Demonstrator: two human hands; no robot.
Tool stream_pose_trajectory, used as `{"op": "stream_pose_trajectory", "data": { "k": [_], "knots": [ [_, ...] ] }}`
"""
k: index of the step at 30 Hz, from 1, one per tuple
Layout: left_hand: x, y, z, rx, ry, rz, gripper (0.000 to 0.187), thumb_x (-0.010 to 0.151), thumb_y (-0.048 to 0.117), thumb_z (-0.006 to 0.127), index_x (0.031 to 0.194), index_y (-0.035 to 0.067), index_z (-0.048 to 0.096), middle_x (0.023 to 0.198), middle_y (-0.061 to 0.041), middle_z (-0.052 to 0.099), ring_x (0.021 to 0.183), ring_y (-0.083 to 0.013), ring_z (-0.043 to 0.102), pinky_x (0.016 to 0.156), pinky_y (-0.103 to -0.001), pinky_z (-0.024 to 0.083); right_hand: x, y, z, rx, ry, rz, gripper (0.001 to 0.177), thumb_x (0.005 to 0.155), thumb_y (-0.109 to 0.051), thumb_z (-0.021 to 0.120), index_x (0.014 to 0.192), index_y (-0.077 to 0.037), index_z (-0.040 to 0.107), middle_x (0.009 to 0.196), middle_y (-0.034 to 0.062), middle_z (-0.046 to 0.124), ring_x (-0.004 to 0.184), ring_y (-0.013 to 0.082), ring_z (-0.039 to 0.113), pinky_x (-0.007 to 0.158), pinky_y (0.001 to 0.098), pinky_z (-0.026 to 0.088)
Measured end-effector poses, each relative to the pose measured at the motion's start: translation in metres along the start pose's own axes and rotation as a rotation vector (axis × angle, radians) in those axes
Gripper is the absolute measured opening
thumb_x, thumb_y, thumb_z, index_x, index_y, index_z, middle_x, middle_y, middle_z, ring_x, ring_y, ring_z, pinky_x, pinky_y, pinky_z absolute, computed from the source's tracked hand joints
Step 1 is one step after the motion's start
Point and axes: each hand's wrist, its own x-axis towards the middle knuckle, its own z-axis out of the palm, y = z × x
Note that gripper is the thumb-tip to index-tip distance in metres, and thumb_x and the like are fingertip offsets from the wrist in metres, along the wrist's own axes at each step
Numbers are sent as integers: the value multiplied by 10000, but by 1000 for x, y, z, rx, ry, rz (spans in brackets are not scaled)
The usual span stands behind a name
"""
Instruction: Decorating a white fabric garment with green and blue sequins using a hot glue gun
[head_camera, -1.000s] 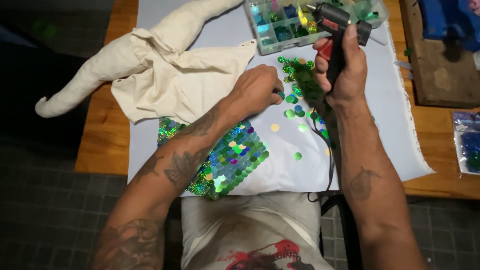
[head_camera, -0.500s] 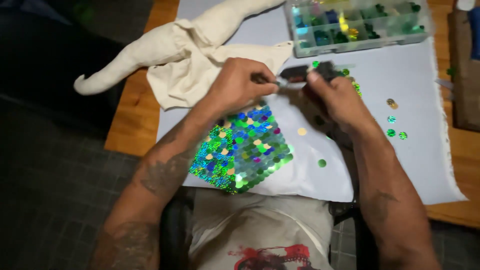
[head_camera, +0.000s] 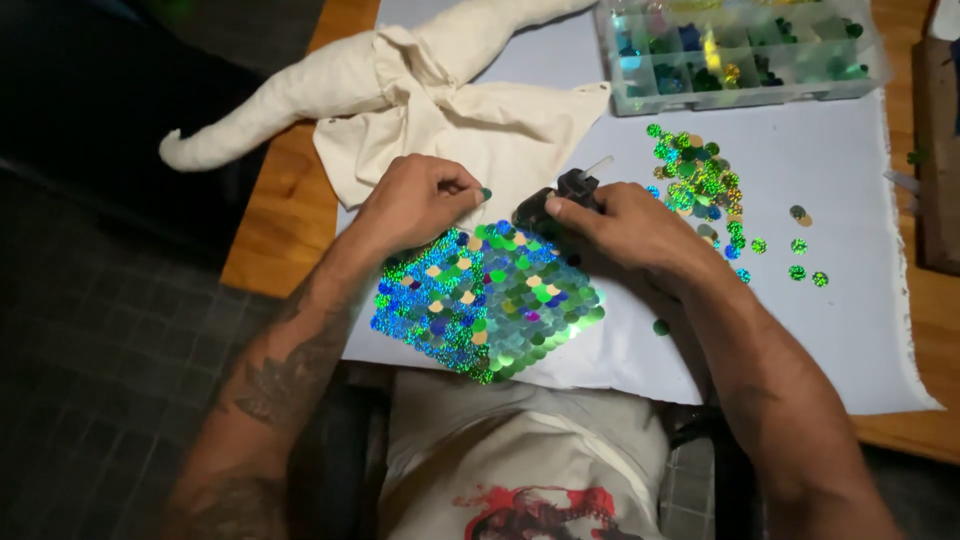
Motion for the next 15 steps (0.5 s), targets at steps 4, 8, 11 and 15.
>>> {"op": "stream_pose_trajectory", "data": {
  "k": [4,8,11,15],
  "knots": [
    [-4,1,-1,-22,-23,-40,153,830,254,767,956,195,831,801,-31,787,824,-218,748,771,-368,566,11,4,2,-5,-1,-29,592,940,-590,622,796,-28,737,615,175,609,490,286,621,494,368,503],
    [-5,3,-1,-48,-26,-59,152,821,265,795,955,201,833,799,-19,789,804,-194,744,756,-350,565,17,5,3,-57,-7,-47,637,922,-657,599,788,-52,747,706,221,666,734,361,706,707,441,544],
    [-5,2,3,-85,-24,-63,162,820,249,821,965,179,829,810,-31,791,796,-182,737,750,-338,561,14,-1,1,-110,-13,-64,675,937,-665,571,802,-28,747,749,259,677,800,406,712,731,460,539],
    [-4,4,8,-61,-7,-36,147,821,206,809,957,152,827,807,-57,782,817,-225,736,758,-373,566,12,-6,0,-168,-15,-89,735,946,-695,542,810,0,739,782,288,680,870,443,714,768,490,539]
  ]
}}
